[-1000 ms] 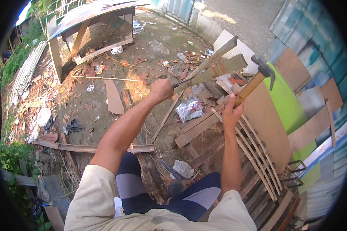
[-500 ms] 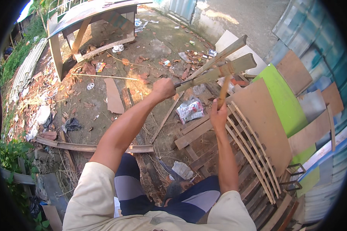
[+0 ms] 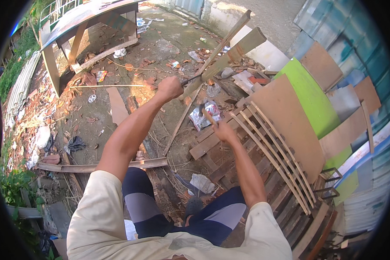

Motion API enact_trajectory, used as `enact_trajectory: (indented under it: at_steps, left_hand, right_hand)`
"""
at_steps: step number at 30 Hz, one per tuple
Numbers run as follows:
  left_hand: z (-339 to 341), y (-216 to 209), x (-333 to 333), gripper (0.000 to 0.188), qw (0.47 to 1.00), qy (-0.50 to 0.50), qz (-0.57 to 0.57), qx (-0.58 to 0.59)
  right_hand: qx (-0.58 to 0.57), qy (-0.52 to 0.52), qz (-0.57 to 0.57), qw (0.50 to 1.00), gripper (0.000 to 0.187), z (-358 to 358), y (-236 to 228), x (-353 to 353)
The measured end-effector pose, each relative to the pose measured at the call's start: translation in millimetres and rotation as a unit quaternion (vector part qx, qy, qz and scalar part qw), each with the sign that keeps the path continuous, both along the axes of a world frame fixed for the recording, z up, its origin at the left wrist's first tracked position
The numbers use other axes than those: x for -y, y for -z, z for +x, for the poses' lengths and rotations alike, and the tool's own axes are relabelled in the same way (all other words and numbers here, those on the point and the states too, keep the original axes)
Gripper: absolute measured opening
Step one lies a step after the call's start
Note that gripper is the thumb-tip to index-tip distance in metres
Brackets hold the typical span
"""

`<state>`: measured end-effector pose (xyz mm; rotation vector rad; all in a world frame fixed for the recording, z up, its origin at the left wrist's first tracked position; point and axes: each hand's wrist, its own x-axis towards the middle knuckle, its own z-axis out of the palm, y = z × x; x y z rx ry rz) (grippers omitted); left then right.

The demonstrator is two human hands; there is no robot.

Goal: The person uses a hammer and a metal bar to pry apart and dismantle a wooden frame. They repeatedly strike the wood and lever the pieces apart, separating the frame into smaller sections.

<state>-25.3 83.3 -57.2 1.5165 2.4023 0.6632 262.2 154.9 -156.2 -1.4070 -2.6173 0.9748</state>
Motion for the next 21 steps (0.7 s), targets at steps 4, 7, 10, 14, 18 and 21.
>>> enact_trajectory:
  at_steps: [4, 7, 10, 14, 18, 21]
  left_hand:
    - [-30.8, -16.9, 24.5, 0.030, 0.998, -0.054, -0.012, -0.017]
    - [-29.1, -56.0, 60.7, 0.032, 0.997, -0.064, -0.035, -0.022]
    - [-31.0, -96.1, 101.2, 0.035, 0.997, -0.061, -0.032, -0.042]
    - [-20.8, -130.4, 158.2, 0.039, 0.996, -0.055, -0.051, -0.058]
    - [0.1, -117.5, 199.3, 0.037, 0.993, -0.060, -0.068, -0.070]
    - [19.9, -120.7, 216.0, 0.037, 0.994, -0.049, -0.055, -0.077]
  right_hand:
    - [-0.146, 0.097, -0.071, 0.982, 0.035, 19.7, 55.5, 108.9]
    - [-0.219, 0.196, -0.154, 0.943, 0.034, 33.7, 21.6, 152.1]
    - [-0.292, 0.209, -0.152, 0.921, 0.028, 49.1, -6.2, 163.8]
    - [-0.384, 0.210, -0.153, 0.886, 0.025, 48.1, -70.5, 179.6]
    - [-0.401, 0.197, -0.105, 0.889, 0.027, 49.3, -133.5, 212.5]
    - [-0.409, 0.173, -0.077, 0.893, 0.030, 50.8, -173.1, 227.4]
